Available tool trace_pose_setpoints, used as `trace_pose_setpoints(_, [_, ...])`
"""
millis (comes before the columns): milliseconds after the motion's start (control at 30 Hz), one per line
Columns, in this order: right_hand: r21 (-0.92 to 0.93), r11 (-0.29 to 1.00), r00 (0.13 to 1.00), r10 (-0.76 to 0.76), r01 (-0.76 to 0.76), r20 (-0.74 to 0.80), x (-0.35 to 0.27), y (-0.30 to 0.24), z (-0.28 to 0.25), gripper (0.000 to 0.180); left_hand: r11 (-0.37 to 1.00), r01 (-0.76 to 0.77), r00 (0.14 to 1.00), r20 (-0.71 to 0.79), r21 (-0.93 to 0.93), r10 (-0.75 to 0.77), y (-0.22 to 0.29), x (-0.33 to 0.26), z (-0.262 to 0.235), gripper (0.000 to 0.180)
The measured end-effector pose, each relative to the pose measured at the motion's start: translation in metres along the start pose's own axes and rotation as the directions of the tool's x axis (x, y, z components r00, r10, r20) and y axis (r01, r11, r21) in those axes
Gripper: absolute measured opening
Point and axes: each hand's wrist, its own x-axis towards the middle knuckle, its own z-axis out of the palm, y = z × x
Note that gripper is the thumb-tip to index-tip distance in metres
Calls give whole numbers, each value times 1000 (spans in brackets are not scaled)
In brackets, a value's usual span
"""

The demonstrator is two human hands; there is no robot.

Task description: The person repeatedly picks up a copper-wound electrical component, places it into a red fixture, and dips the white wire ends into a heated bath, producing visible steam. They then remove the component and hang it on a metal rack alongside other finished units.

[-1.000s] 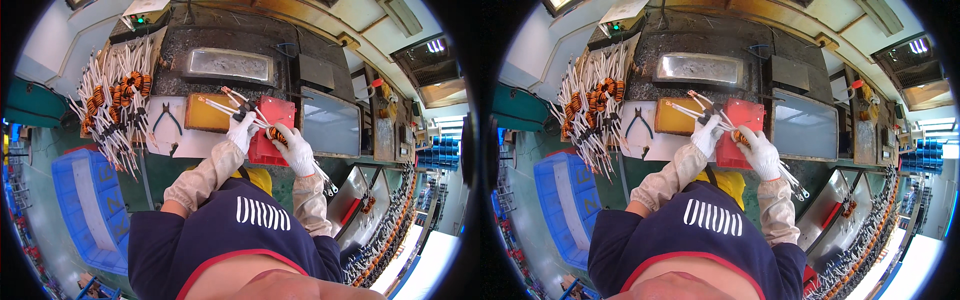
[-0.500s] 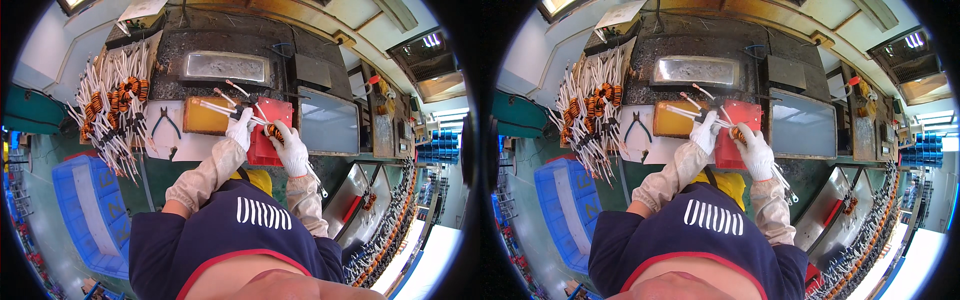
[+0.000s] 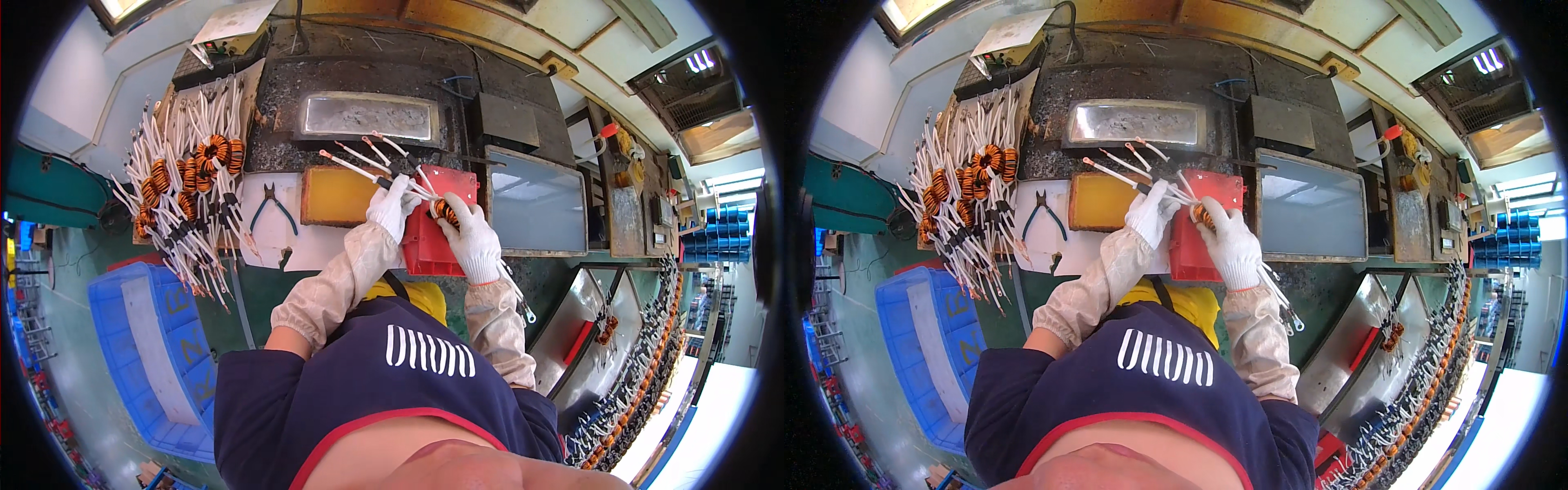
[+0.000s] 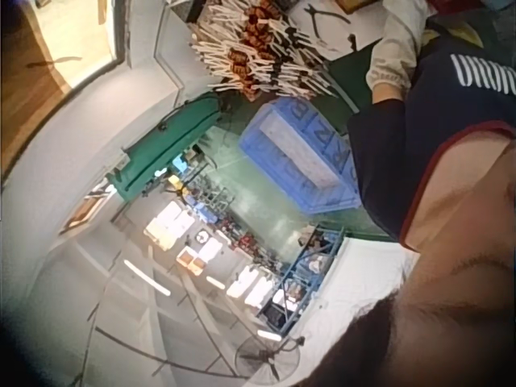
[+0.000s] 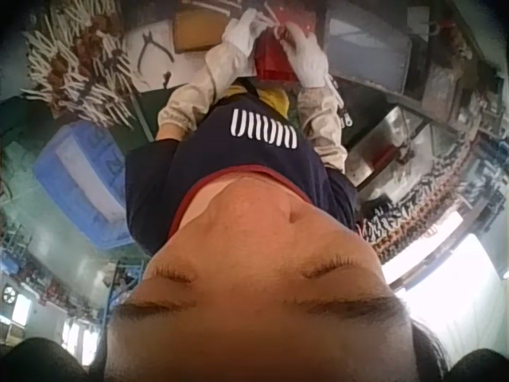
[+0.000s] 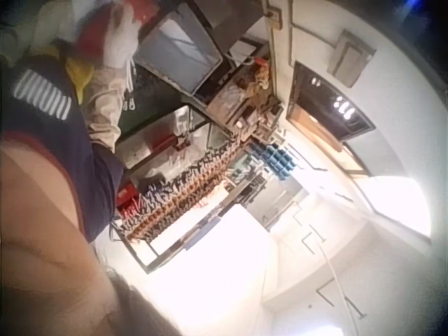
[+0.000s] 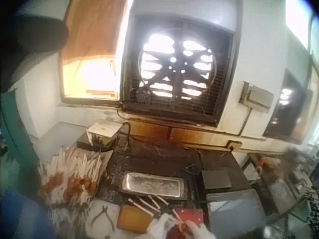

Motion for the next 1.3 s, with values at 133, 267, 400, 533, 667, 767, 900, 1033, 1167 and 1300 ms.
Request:
trace_pose_setpoints(133, [-14,1000,1000,22,-22,-10,8,-1,3,45,1000,2,998,60,-1,-2,2,16,0,18])
trace_pose_setpoints(267, [-1,999,999,32,-32,-28,22,4,8,44,1000,-21,998,54,18,20,8,26,13,15])
trace_pose_setpoints(400, [-12,999,999,32,-33,-21,36,7,10,43,999,-29,998,57,14,28,13,45,20,13])
trace_pose_setpoints(533, [-15,1000,1000,8,-8,-30,46,13,16,43,998,-56,995,80,25,54,11,62,20,14])
trace_pose_setpoints(667, [-36,997,997,73,-72,23,53,10,16,45,998,-64,996,64,28,62,11,70,24,15])
trace_pose_setpoints(767, [-56,995,995,86,-83,41,56,4,11,44,997,-77,994,77,5,77,8,78,21,15])
trace_pose_setpoints(900, [-92,992,992,97,-89,80,62,-4,4,43,997,-81,994,80,8,80,4,84,17,17])
trace_pose_setpoints(1033, [-125,988,990,108,-96,93,65,-11,1,42,994,-103,995,4,22,103,4,81,25,20])
trace_pose_setpoints(1167, [-113,990,990,100,-88,102,66,-13,1,42,994,-108,993,34,-22,109,4,86,23,23])
trace_pose_setpoints(1300, [-112,989,988,110,-98,108,66,-9,2,43,995,-94,995,36,-38,95,5,83,31,24])
